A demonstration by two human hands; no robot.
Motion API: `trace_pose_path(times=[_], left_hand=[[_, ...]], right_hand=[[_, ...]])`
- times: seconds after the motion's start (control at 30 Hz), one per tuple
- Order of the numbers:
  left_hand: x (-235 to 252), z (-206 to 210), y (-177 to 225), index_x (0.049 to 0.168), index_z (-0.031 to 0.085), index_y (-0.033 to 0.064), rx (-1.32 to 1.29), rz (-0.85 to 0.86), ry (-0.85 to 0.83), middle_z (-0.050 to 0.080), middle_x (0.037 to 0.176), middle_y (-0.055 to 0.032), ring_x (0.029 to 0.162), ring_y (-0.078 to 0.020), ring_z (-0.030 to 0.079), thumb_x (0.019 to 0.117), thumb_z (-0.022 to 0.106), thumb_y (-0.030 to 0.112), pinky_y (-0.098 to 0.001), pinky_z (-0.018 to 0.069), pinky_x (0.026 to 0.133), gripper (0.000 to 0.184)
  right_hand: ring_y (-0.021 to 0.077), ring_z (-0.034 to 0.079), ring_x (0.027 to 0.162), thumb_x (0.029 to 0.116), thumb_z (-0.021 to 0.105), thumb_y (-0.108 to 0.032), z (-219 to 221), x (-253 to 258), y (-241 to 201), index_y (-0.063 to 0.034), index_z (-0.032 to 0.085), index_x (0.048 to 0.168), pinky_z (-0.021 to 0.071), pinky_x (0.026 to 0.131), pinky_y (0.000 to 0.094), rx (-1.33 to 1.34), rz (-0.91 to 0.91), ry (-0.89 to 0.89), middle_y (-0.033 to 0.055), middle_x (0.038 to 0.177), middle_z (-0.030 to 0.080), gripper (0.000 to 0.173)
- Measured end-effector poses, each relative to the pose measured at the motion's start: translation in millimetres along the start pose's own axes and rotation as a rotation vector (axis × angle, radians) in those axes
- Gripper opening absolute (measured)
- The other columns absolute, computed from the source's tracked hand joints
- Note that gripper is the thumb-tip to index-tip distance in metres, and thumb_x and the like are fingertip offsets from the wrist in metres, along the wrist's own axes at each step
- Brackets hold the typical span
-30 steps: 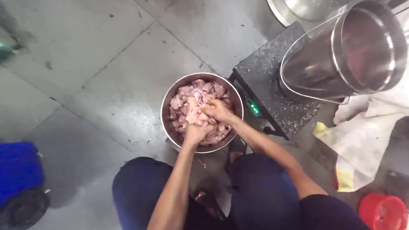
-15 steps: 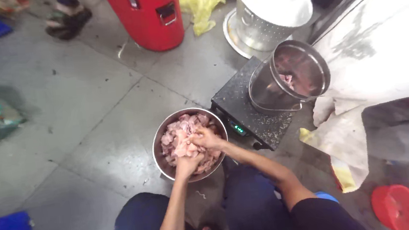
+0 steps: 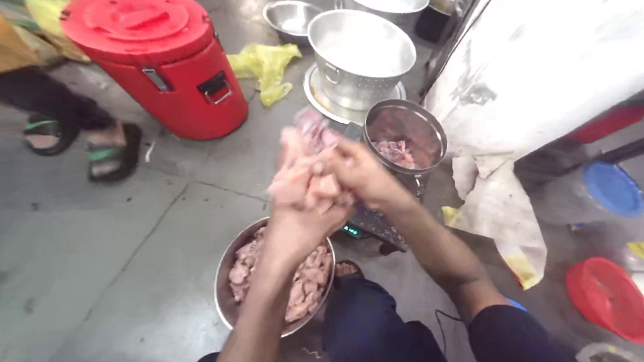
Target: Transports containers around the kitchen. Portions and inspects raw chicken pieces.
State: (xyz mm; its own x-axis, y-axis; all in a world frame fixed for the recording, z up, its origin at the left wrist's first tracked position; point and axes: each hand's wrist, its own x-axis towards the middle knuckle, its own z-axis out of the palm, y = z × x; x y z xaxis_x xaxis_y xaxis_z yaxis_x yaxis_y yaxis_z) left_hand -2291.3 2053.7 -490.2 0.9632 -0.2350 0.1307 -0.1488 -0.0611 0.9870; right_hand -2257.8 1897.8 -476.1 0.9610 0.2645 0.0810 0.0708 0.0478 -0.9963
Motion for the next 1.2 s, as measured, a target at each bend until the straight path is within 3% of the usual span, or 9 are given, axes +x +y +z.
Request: trace_pose_path(times=[0.07,0.2,0.37,0.47,0.6,0.7,0.83,0.97,1.2], left_hand=[[46.7,27.2,34.4,0.113,0.068,0.0084,-0.069,0.215,-0.149,0.072,0.089,0.0005,0.073,-0.0082,0.069,0.0711,0.085,0.001,-0.0266,0.0606,0.061,0.046],[144.7,94.1,54.6,0.131,0.060,0.0021,-0.019,0.293,-0.342,0.069,0.116,-0.0096,0.104,-0.0137,0.068,0.0636,0.090,0.000,-0.0348,0.0586,0.092,0.073],[197.1,114.8,8.9,0.138,0.057,-0.0023,0.632,-0.090,-0.710,0.064,0.128,-0.0266,0.121,-0.0413,0.061,0.0857,0.082,0.024,-0.0651,0.0459,0.102,0.063],[161.5,54.9,-6.6,0.156,0.043,0.0102,0.563,-0.072,-0.613,0.056,0.144,-0.0238,0.128,-0.0397,0.059,0.0924,0.078,0.025,-0.0616,0.0461,0.106,0.074],[61.6,-36.0,-76.8,0.156,0.043,0.0172,0.264,-0.182,-0.311,0.064,0.137,-0.0125,0.112,-0.0248,0.068,0.0968,0.070,0.019,-0.0465,0.0575,0.095,0.065],[-22.6,-74.0,-170.9,0.152,0.045,0.0069,0.267,-0.528,-0.055,0.062,0.137,-0.0188,0.116,-0.0286,0.067,0.0969,0.069,0.017,-0.0468,0.0553,0.099,0.061],[-137.4,-74.3,-266.1,0.160,0.032,0.0065,0.384,-0.971,0.214,0.044,0.153,-0.0294,0.138,-0.0449,0.049,0.0840,0.082,0.019,-0.0618,0.0419,0.113,0.092],[-157.7,-65.6,-304.0,0.165,0.008,0.0081,0.045,-0.939,0.655,0.027,0.164,-0.0258,0.148,-0.0357,0.038,0.0875,0.080,0.019,-0.0499,0.0400,0.118,0.106],[-133.6,-94.3,-339.8,0.158,0.037,0.0127,-0.242,-0.893,0.896,0.051,0.150,-0.0168,0.133,-0.0284,0.054,0.1083,0.041,0.049,-0.0526,0.0491,0.106,0.061]], right_hand=[[0.0018,0.054,0.051,0.1002,0.058,-0.019,-42.5,-2.5,-41.1,-0.0127,0.063,0.106,0.0497,0.046,0.0200,-0.031,-0.134,0.091,-0.0056,0.070,0.062,0.010],[0.0030,0.063,0.061,0.1038,0.051,-0.020,-136.6,14.4,-77.3,-0.0134,0.062,0.106,0.0578,0.057,0.0238,-0.203,-0.233,0.276,-0.0077,0.077,0.068,0.013],[0.0201,0.065,0.086,0.1054,0.053,-0.033,-230.1,35.8,-13.6,-0.0085,0.059,0.136,0.0559,0.077,0.0412,-0.790,0.415,0.172,0.0118,0.106,0.067,0.039],[0.0349,0.070,0.102,0.0999,0.069,-0.031,-243.6,33.8,-7.7,-0.0074,0.059,0.141,0.0580,0.086,0.0572,-1.015,0.527,0.047,0.0220,0.126,0.066,0.049],[0.0203,0.070,0.080,0.1014,0.062,-0.024,-177.9,-13.5,-11.1,-0.0058,0.069,0.121,0.0601,0.073,0.0437,-0.999,0.130,0.221,0.0126,0.108,0.072,0.028],[0.0142,0.072,0.089,0.0972,0.069,-0.021,-89.2,-28.4,55.2,-0.0062,0.069,0.122,0.0625,0.078,0.0357,-0.762,0.131,-0.242,0.0084,0.113,0.073,0.029],[0.0298,0.058,0.132,0.0858,0.084,-0.025,28.5,-17.3,232.1,-0.0097,0.043,0.155,0.0488,0.110,0.0472,-0.647,0.482,-0.810,0.0202,0.147,0.055,0.082],[0.0471,0.044,0.140,0.0762,0.088,-0.044,87.3,-2.7,329.7,-0.0161,0.032,0.162,0.0455,0.110,0.0591,-0.816,0.576,-0.571,0.0323,0.159,0.031,0.107],[0.0442,0.056,0.128,0.0852,0.065,-0.072,117.0,32.2,357.7,-0.0221,0.047,0.155,0.0516,0.099,0.0618,-0.790,0.624,-0.288,0.0291,0.154,0.041,0.088]])
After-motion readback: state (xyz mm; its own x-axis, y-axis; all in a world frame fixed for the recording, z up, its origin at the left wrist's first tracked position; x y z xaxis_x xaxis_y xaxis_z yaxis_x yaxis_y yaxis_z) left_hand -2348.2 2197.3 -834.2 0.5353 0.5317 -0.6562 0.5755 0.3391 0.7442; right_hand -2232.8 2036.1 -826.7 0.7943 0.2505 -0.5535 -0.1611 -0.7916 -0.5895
